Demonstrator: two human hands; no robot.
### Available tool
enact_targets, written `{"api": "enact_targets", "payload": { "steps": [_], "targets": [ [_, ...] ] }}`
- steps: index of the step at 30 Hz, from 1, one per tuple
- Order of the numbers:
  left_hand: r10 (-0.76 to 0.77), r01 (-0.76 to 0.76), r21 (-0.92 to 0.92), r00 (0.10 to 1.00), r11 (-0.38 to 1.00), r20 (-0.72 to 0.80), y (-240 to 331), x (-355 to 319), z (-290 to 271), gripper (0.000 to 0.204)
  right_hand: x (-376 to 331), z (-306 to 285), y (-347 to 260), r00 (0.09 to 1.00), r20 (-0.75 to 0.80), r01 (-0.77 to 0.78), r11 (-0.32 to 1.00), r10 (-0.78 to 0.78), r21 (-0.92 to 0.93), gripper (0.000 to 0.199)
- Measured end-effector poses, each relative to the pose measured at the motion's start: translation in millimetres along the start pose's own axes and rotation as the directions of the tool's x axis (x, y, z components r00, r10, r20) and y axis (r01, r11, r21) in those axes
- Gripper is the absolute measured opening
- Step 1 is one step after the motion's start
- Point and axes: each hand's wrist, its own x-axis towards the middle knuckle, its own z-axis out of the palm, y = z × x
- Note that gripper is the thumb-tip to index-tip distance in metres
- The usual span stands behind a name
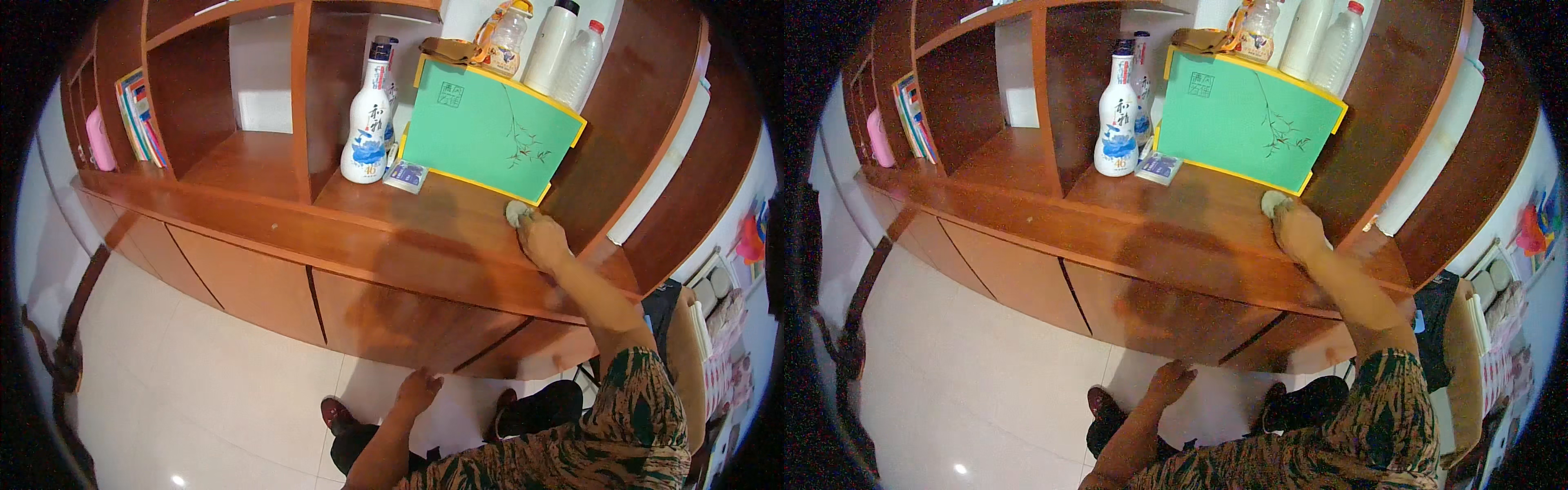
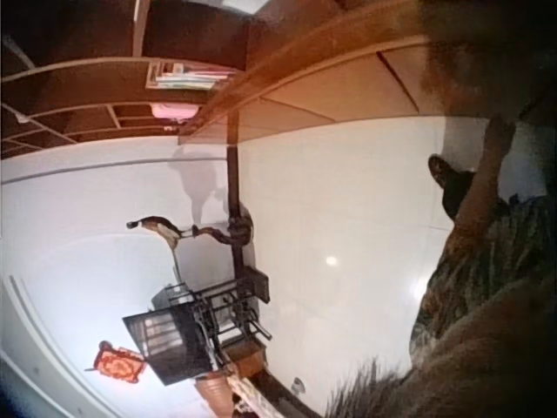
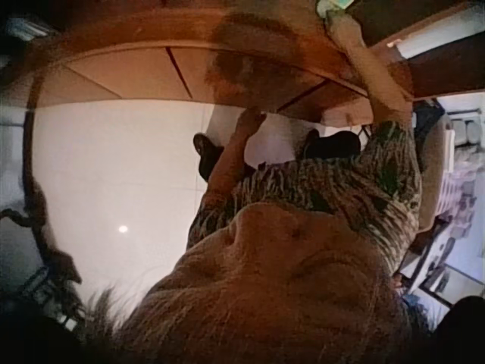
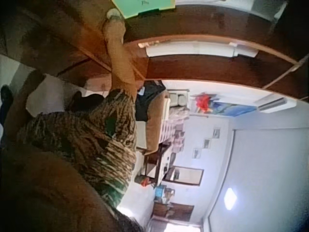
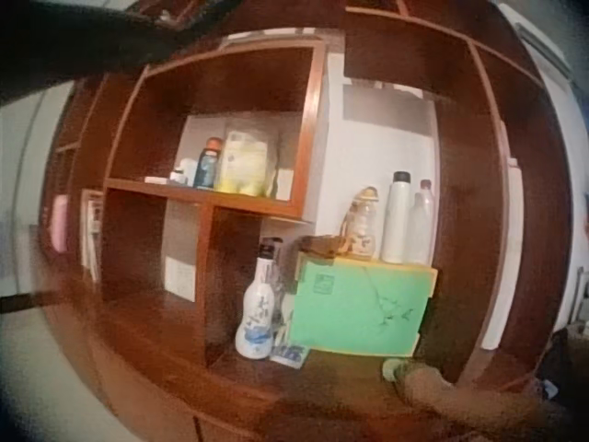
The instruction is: The person wipes the exterior surfaces and shelves of a wooden cabinet with a cloth.
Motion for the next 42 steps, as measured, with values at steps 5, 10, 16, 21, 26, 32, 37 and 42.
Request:
{"api": "enact_targets", "payload": {
  "steps": [5,10,16,21,26,32,37,42],
  "targets": [
    [-0.031,0.029,-0.082,0.999,0.996,-0.023,11.2,-6.0,-6.4,0.04,-39.9,-26.1,-37.0,0.962,-0.165,0.234,0.967,-0.217,0.095,0.025],
    [-0.088,0.096,-0.122,0.994,0.988,0.067,26.6,-10.5,-18.5,0.042,-14.3,-16.6,-68.8,0.94,-0.246,0.27,0.956,-0.235,0.117,0.022],
    [0.066,-0.071,-0.064,0.995,0.995,-0.074,2.2,-3.1,-2.2,0.035,62.6,0.0,-92.6,0.991,-0.046,0.129,0.987,-0.125,0.091,0.021],
    [-0.071,0.076,-0.171,0.997,0.982,0.032,27.0,-8.0,-16.8,0.039,106.2,34.5,-97.6,0.994,-0.1,0.061,0.994,-0.052,0.086,0.021],
    [0.017,-0.028,-0.155,0.997,0.988,-0.073,23.6,-9.7,-12.5,0.038,113.0,29.5,-105.6,0.99,-0.122,0.076,0.994,-0.067,0.072,0.022],
    [-0.004,-0.004,-0.16,0.999,0.987,-0.051,24.8,-2.3,-10.5,0.039,91.5,34.9,-85.0,0.994,-0.055,0.101,0.966,-0.091,0.236,0.024],
    [0.014,-0.02,-0.074,0.996,0.997,-0.087,28.9,-6.5,-15.0,0.04,32.6,-19.0,-118.2,0.925,-0.213,0.354,0.917,-0.314,0.186,0.024],
    [-0.012,0.013,-0.083,1.0,0.996,0.011,29.6,-4.1,-15.8,0.043,31.3,-34.3,-153.1,0.92,-0.144,0.387,0.902,-0.365,0.191,0.022]
  ]
}}
